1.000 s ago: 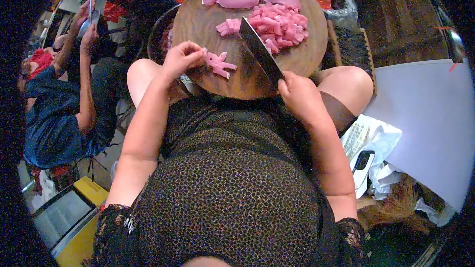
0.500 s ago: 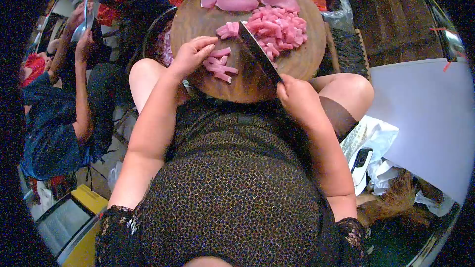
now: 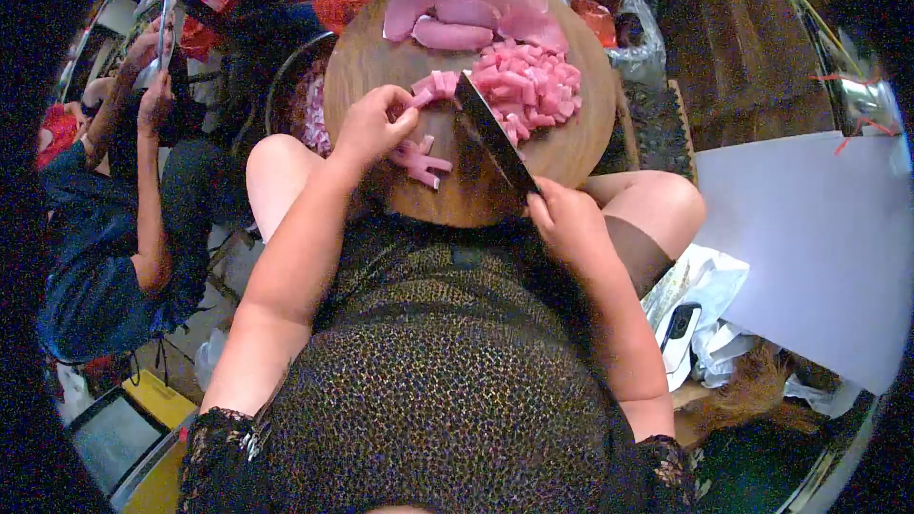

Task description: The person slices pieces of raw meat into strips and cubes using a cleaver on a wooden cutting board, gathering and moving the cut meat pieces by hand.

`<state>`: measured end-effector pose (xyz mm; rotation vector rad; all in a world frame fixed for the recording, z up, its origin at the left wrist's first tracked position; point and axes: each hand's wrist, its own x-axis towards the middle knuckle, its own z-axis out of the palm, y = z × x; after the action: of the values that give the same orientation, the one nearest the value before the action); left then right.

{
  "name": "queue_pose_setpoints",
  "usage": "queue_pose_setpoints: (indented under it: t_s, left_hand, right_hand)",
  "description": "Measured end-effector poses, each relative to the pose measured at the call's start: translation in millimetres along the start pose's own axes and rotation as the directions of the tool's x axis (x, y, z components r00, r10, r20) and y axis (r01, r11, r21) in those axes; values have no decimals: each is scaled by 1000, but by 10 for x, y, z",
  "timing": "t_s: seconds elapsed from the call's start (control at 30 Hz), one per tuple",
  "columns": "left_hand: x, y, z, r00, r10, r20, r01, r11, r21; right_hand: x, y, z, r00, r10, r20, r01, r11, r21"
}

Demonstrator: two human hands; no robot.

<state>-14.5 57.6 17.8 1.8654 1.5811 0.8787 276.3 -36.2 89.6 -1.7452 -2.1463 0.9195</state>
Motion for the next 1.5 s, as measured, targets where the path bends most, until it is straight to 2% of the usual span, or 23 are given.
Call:
queue_pose_setpoints:
  t_s: [0.07, 0.13, 0.23, 0.27, 0.3, 0.37, 0.43, 0.5, 0.67, 0.77, 0.87, 0.97, 1.03, 1.07, 1.13, 1.17, 1.2, 1.27, 1.3, 1.33, 1.4, 1.43, 1.5]
  left_hand:
    - [46, -106, 14, 999, 0, -37, -1, 999, -38]
    - [49, -123, 9, 998, -60, -14, 61, 977, 205]
    - [-1, -43, -42, 992, -118, 36, 102, 949, 298]
    - [-18, -73, -26, 993, -117, 34, 102, 950, 296]
    - [-36, -111, -10, 993, -113, -30, 117, 946, 302]
    - [-64, -185, 10, 989, -116, -97, 140, 942, 305]
    - [-83, -192, -30, 982, -182, -47, 188, 937, 293]
    - [-114, -182, -66, 981, -189, -43, 194, 945, 262]
    - [-119, -49, -111, 963, -254, -85, 267, 931, 247]
    - [-125, -77, -102, 975, -179, -130, 205, 953, 225]
    - [-85, -114, -76, 981, -182, -71, 193, 957, 215]
    - [-60, -228, -32, 995, -86, -56, 96, 972, 213]
    - [-30, -256, -14, 988, -130, 82, 110, 970, 218]
    - [-27, -269, 10, 988, -132, 85, 111, 970, 218]
    - [-43, -188, 18, 994, -100, 33, 95, 989, 110]
    - [-23, -200, 56, 995, -91, -28, 91, 996, 20]
    - [10, -216, 73, 996, -87, -27, 87, 996, 19]
    - [19, -253, 114, 992, -77, -100, 42, 948, -314]
    - [-22, -106, 21, 998, -50, -43, 33, 942, -335]
    - [-64, -82, 2, 998, -47, -38, 32, 942, -334]
    - [-89, -85, -48, 981, -33, 192, 58, 991, -121]
    - [-93, -126, -44, 980, -32, 196, 56, 991, -120]
    - [-128, -206, -32, 957, 96, 273, -104, 994, 17]
  right_hand:
    - [-67, -18, 25, 994, 103, -21, -101, 990, 103]
    - [-64, -73, 27, 994, 101, -33, -98, 993, 65]
    - [-12, -219, 2, 996, 14, -85, -8, 998, 70]
    - [47, -250, -2, 993, -67, -101, 70, 997, 21]
    - [115, -284, -11, 982, -150, -113, 147, 989, -30]
    - [230, -395, -39, 983, -168, -71, 165, 985, -42]
    - [345, -447, -3, 982, -187, -28, 185, 981, -50]
    - [455, -448, 71, 962, -270, -26, 263, 950, -167]
    - [605, -577, 125, 976, -216, 41, 220, 945, -243]
    - [647, -668, 84, 974, -202, 98, 221, 938, -267]
    - [709, -706, 117, 975, -156, 160, 199, 933, -299]
    - [853, -691, 259, 974, -133, 184, 188, 926, -327]
    - [961, -629, 327, 978, -121, 170, 170, 935, -311]
    - [991, -590, 311, 978, -118, 172, 168, 936, -309]
    - [963, -493, 279, 978, -207, 16, 204, 942, -265]
    - [890, -476, 288, 982, -183, -41, 164, 944, -286]
    - [834, -445, 282, 982, -182, -44, 162, 944, -288]
    - [694, -363, 264, 951, -215, -224, 174, 966, -189]
    - [584, -385, 194, 970, -138, -200, 117, 987, -109]
    - [466, -415, 101, 970, -133, -203, 113, 988, -107]
    - [264, -428, -61, 1000, -3, 2, 3, 999, -40]
    - [184, -369, -77, 1000, 0, 0, 0, 999, -38]
    - [55, -241, -58, 999, 5, 46, -2, 997, -73]
